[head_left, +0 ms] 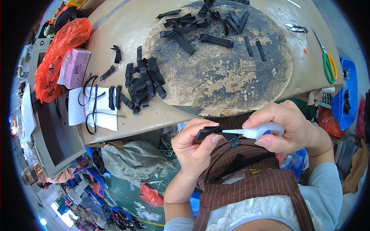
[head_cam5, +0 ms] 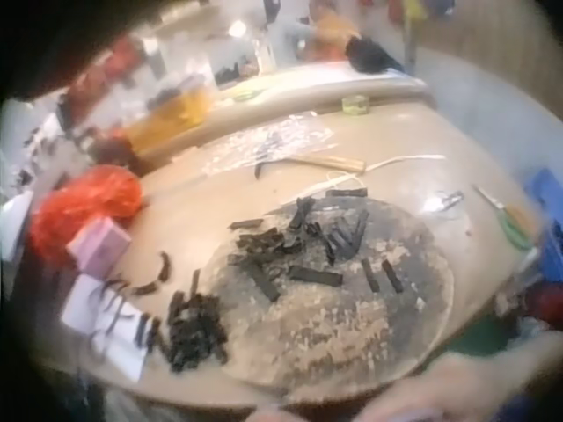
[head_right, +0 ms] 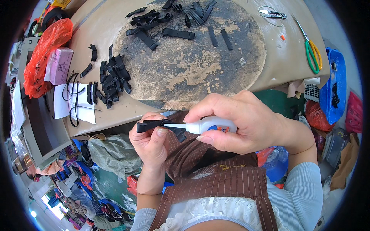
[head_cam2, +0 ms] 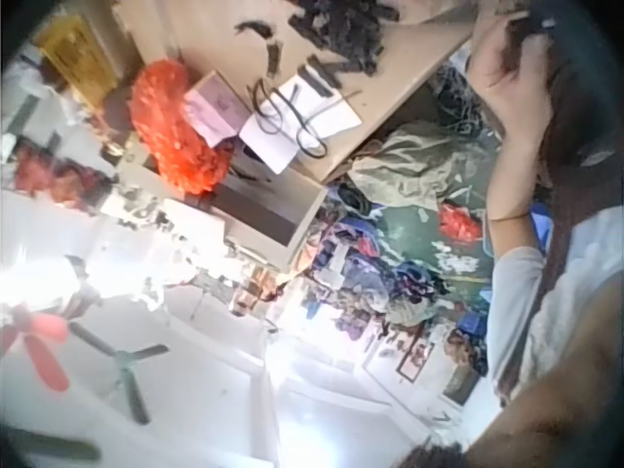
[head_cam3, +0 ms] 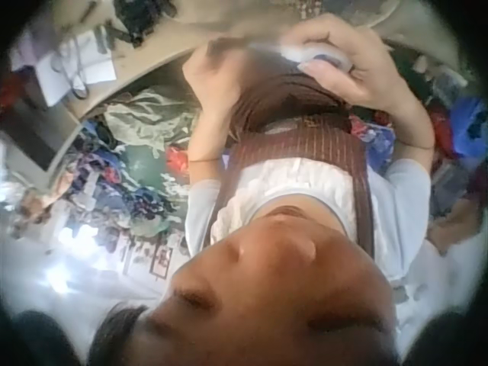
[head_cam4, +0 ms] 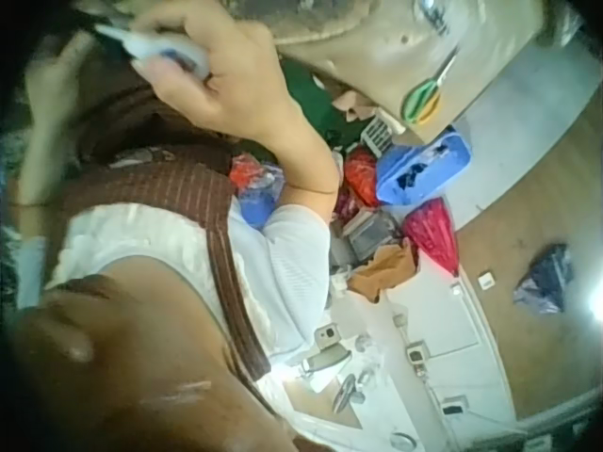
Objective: The person assembles small black straps by applying glue from a bottle onto the pieces and folding and pressing them together by hand.
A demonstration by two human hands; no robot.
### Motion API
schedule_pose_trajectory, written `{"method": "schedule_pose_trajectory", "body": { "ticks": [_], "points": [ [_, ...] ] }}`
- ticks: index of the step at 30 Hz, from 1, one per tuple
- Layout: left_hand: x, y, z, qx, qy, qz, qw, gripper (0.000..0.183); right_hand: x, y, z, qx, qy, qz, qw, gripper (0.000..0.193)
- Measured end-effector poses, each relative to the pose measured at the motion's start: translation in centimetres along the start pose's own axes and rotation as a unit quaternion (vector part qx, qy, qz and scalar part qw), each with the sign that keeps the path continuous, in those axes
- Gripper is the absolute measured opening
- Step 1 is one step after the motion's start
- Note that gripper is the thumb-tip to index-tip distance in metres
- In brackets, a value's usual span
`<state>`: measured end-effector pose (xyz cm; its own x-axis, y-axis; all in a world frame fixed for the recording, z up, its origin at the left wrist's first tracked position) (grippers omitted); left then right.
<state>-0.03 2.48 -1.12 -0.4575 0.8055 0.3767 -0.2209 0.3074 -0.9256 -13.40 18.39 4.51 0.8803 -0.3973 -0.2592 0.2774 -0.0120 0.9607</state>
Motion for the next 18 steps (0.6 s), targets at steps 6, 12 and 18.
{"method": "schedule_pose_trajectory", "body": {
  "ticks": [6,12,18],
  "points": [
    [-0.4,0.2,-0.2,0.023,0.009,0.06,0.998,0.02,-0.2,0.6,0.4,0.0,0.04,-0.039,0.998,0.027],
    [-0.4,0.4,-0.3,0.075,0.018,0.093,0.993,0.021,-0.3,2.2,0.8,0.005,0.054,-0.102,0.993,0.027],
    [-0.4,0.5,-0.4,0.074,0.009,0.079,0.994,0.021,-0.4,2.1,0.9,0.015,0.054,-0.108,0.993,0.029]
  ]
}}
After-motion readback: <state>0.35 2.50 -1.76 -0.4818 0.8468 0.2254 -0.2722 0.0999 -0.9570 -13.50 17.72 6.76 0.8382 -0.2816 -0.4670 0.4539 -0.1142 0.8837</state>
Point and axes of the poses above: each hand's wrist, its own z-axis towards the middle knuckle, its own x-axis out of the palm, y = z × x, the point moved 1 cm from there along z, towards the middle knuckle, and after that the axes turned 1 degree about x, right-handed, at the moved point
